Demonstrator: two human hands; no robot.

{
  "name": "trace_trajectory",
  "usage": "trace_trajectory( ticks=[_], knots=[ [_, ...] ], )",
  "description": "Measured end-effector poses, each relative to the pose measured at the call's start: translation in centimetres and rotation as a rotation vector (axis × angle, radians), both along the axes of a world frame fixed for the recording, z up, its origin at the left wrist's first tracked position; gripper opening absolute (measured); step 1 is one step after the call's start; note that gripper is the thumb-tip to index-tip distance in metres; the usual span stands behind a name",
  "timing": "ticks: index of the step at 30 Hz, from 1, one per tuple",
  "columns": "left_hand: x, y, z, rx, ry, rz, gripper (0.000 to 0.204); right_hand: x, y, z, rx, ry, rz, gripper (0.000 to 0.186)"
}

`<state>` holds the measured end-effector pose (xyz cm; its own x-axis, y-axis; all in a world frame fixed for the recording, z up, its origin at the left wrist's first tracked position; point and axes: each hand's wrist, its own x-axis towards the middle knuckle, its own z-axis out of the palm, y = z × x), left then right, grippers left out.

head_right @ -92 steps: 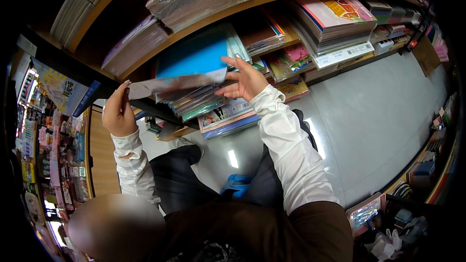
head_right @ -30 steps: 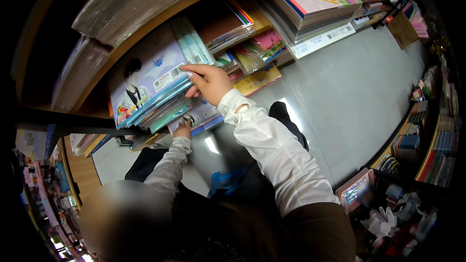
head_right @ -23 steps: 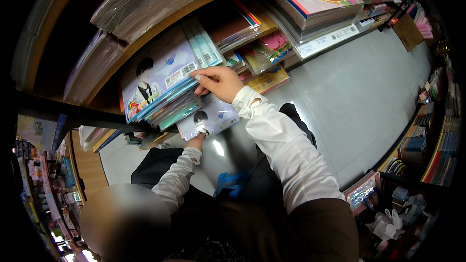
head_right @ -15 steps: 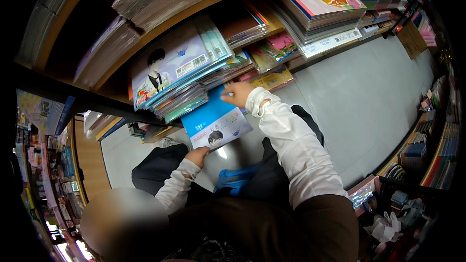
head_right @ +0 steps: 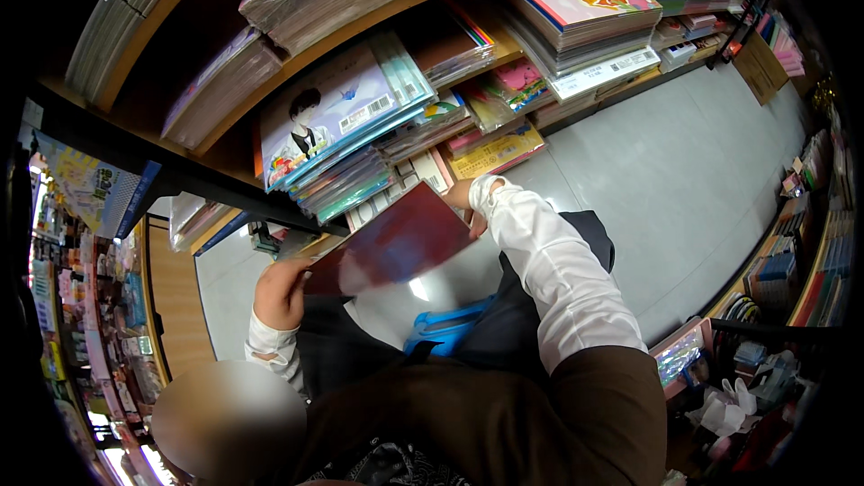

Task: The person sits on a small blue stool in a stationery store aisle and repeatedly picks up various notebooks and paper pads from a low shelf. They examine the covers and spines of the items, then place them back on the shelf, often in a different position or orientation.

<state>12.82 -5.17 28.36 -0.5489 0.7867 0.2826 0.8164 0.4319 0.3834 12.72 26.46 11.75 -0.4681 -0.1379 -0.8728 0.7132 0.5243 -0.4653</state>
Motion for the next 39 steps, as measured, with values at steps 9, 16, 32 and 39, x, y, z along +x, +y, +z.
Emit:
trace_trajectory(
  ticks=[9,16,32,39],
  knots=[
    [1.9,-0.5,4.6,-0.028,-0.056,-0.104,0.027,1.2,-2.7,-2.1,-0.497,-0.066,-0.215,0.029],
    [4.0,0.7,6.0,-0.276,-0.303,-0.417,0.032,1.0,-5.8,0.9,-0.534,0.497,0.124,0.046],
    [6.2,1.7,8.4,-0.451,-0.217,-0.355,0.030,3.0,-8.0,11.7,-0.445,1.742,-0.080,0.022],
    [3.4,2.7,10.4,-0.267,0.204,-0.109,0.029,0.3,-2.9,10.2,-0.748,1.351,-0.735,0.027]
  ],
)
